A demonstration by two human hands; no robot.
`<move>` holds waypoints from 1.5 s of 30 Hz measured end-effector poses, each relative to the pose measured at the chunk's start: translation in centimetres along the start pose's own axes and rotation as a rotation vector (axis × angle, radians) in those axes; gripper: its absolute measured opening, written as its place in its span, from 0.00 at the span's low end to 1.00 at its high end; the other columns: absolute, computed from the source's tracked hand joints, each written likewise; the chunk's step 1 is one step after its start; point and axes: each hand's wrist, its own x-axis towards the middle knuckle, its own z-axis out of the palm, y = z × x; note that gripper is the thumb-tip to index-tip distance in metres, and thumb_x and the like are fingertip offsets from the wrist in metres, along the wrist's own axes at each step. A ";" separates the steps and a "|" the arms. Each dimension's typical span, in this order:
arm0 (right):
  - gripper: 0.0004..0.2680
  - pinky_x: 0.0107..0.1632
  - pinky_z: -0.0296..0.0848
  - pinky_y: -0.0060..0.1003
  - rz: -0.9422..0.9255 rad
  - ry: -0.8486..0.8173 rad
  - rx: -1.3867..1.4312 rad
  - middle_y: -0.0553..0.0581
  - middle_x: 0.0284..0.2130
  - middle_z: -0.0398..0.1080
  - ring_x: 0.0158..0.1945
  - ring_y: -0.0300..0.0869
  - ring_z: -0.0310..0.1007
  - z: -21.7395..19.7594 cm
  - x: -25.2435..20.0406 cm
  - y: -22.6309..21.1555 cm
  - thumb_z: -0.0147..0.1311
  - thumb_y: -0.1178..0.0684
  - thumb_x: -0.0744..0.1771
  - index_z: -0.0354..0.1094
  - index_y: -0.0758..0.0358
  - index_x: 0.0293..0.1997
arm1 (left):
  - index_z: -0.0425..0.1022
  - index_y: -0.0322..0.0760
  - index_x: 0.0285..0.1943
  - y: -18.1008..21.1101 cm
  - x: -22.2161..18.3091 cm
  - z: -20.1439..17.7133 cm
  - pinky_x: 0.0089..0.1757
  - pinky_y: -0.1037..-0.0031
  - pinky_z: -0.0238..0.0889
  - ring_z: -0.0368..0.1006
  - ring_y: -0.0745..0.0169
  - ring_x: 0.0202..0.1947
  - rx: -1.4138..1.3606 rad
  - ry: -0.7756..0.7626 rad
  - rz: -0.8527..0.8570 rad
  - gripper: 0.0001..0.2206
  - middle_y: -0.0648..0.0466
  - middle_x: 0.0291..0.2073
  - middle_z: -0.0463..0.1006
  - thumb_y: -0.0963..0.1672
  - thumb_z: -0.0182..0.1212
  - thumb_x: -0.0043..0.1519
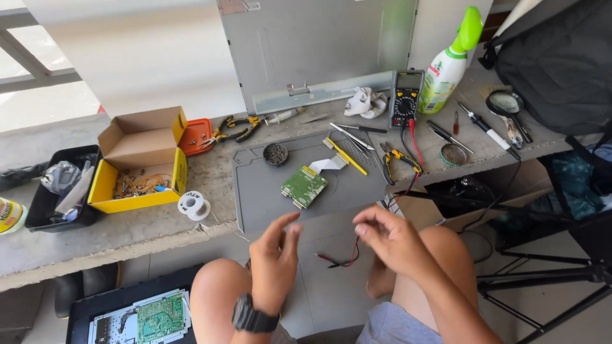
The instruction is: Cleaning a circuit board with solvent and a brush, then wiping it and inspecting it with a magnifying glass.
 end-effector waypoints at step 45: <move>0.15 0.58 0.79 0.39 0.033 0.184 0.417 0.57 0.57 0.83 0.57 0.44 0.82 1.9 6.7 -0.6 0.55 0.64 0.69 0.77 0.56 0.61 | 0.80 0.35 0.69 0.4 5.1 2.8 0.47 0.67 0.79 0.80 0.55 0.41 -0.203 -0.075 0.409 0.17 0.47 0.53 0.82 0.44 0.70 0.72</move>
